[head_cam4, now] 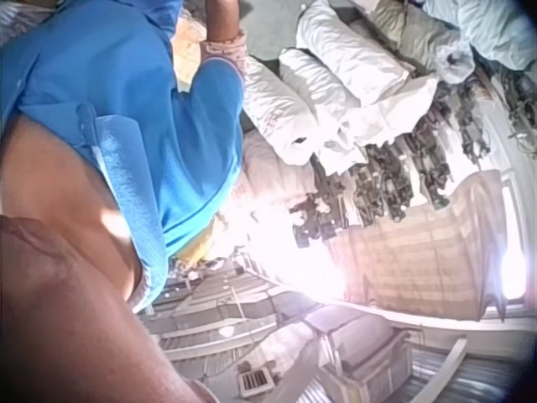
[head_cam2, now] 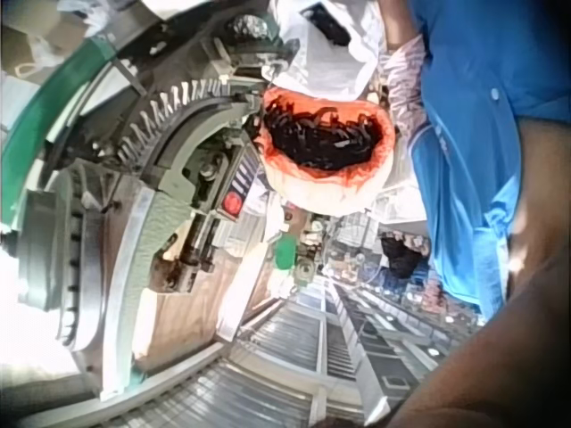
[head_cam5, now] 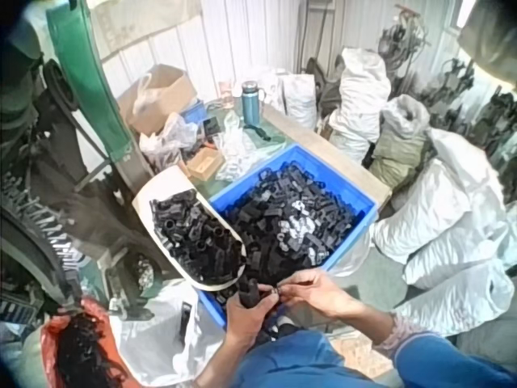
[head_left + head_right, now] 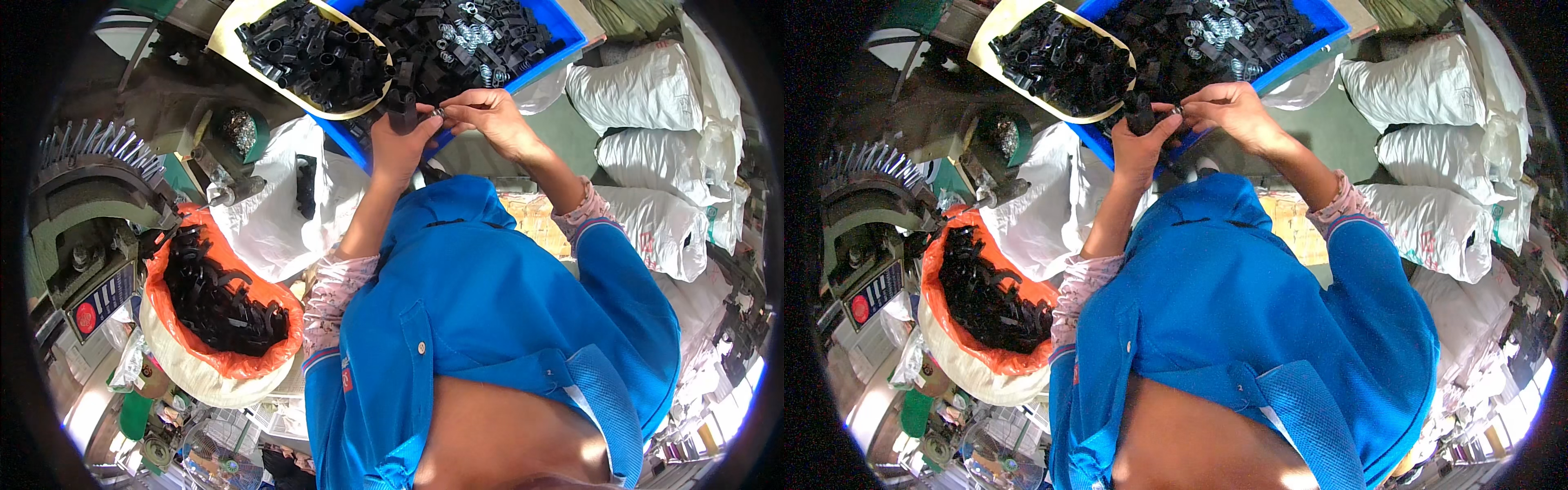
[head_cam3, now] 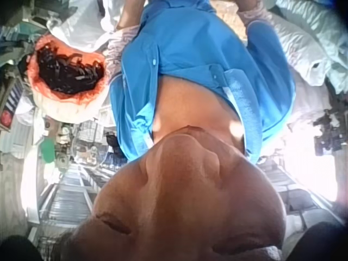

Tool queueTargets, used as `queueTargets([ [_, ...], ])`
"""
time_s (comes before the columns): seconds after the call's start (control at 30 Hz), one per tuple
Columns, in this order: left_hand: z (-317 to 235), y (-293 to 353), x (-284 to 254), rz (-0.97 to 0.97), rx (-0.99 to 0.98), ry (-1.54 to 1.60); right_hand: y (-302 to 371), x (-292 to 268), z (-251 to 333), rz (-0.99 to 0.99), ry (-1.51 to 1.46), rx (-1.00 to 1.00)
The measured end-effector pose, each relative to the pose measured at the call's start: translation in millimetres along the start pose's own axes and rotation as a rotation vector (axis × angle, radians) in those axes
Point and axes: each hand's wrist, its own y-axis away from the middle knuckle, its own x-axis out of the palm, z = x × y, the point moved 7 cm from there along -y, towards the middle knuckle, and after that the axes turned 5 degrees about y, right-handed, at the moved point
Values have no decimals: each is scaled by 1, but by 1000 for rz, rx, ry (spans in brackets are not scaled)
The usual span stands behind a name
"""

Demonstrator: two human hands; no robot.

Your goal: The person picks small black plastic components from a blue bin, attaches a metal spring to each, and places the assembled units into a white sack. The process is repeated continuously.

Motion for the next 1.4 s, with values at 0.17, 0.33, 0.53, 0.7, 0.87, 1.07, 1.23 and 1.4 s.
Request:
queueTargets([
  [0.17,4,0,1,-5,-116,62,-1,-1,8,-34,141,-115],
  [0.33,12,1,3,0,-284,296,2,0,10,-90,225,-261],
  [0.53,4,1,0,28,-109,104,-1,5,2,35,20,-177],
  [0.7,-1,5,-2,-48,-120,76,7,9,21,-102,449,-270],
  [0.87,-9,6,2,-90,-1,-41,15,19,38,-201,851,-625],
  [1.07,-11,10,-3,-175,185,-247,5,21,34,-139,699,-407],
  [1.23,-7,8,-6,-207,221,-370,6,22,32,-137,721,-538],
  [1.4,4,1,-28,-286,-93,-95,8,-12,40,-298,799,-526],
])
